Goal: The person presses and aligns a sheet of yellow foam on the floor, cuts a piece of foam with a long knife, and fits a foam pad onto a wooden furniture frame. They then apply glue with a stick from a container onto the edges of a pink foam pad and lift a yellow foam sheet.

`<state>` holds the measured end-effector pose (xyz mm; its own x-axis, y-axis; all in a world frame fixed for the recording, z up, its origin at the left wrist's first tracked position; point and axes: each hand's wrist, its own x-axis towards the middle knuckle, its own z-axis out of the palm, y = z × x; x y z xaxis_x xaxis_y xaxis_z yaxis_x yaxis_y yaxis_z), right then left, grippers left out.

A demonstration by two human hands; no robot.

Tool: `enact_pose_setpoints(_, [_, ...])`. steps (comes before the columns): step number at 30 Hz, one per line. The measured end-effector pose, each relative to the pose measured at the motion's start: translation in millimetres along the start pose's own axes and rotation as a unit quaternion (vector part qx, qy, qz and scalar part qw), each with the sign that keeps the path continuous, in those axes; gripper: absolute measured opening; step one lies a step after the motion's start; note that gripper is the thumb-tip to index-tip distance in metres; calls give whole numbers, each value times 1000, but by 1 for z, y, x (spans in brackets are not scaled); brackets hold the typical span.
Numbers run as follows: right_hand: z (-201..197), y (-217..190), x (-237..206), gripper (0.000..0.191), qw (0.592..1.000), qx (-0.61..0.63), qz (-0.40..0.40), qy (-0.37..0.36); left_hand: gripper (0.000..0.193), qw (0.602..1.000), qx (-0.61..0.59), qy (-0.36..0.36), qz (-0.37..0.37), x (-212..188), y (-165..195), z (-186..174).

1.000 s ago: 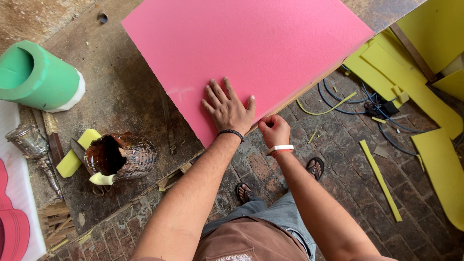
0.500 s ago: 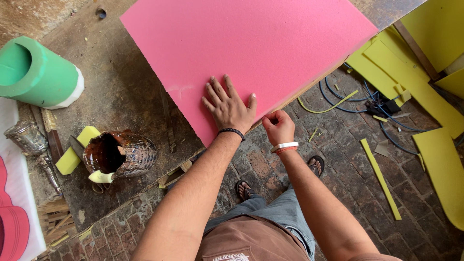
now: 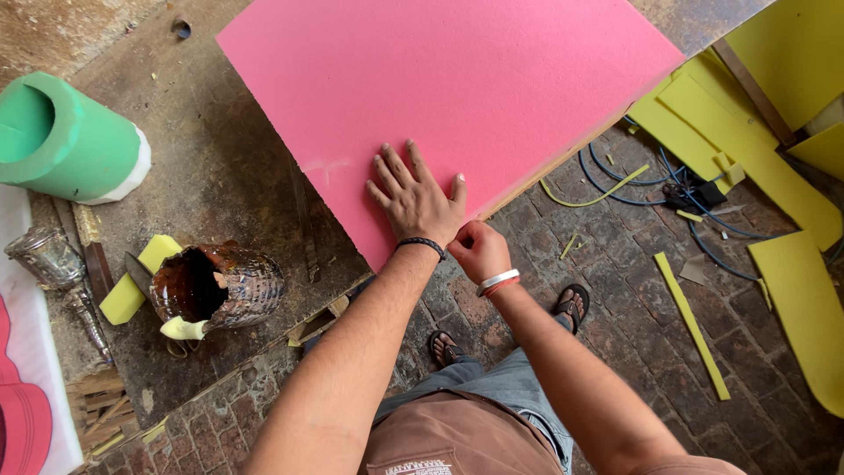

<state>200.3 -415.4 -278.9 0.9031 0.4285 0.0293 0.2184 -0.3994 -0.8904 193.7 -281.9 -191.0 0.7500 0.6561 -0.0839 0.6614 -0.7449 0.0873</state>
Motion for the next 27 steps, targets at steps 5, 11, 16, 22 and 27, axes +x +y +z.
enact_pose_setpoints(5, [-9,-1,-6,14,980,83,178,18,98,1000,1,6,1,-1,0,-2])
enact_pose_setpoints(11, [-9,-3,4,23,987,71,137,32,99,1000,1,7,0,-1,0,-2])
enact_pose_setpoints(16, [-9,-7,10,23,989,49,138,23,99,1000,-4,7,-3,1,0,-4])
enact_pose_setpoints(22, [-17,-13,22,28,967,-212,135,-50,99,1000,-19,22,-4,2,1,-9])
enact_pose_setpoints(27, [-24,-7,25,20,984,-175,28,-4,98,999,-28,42,-12,5,1,-13])
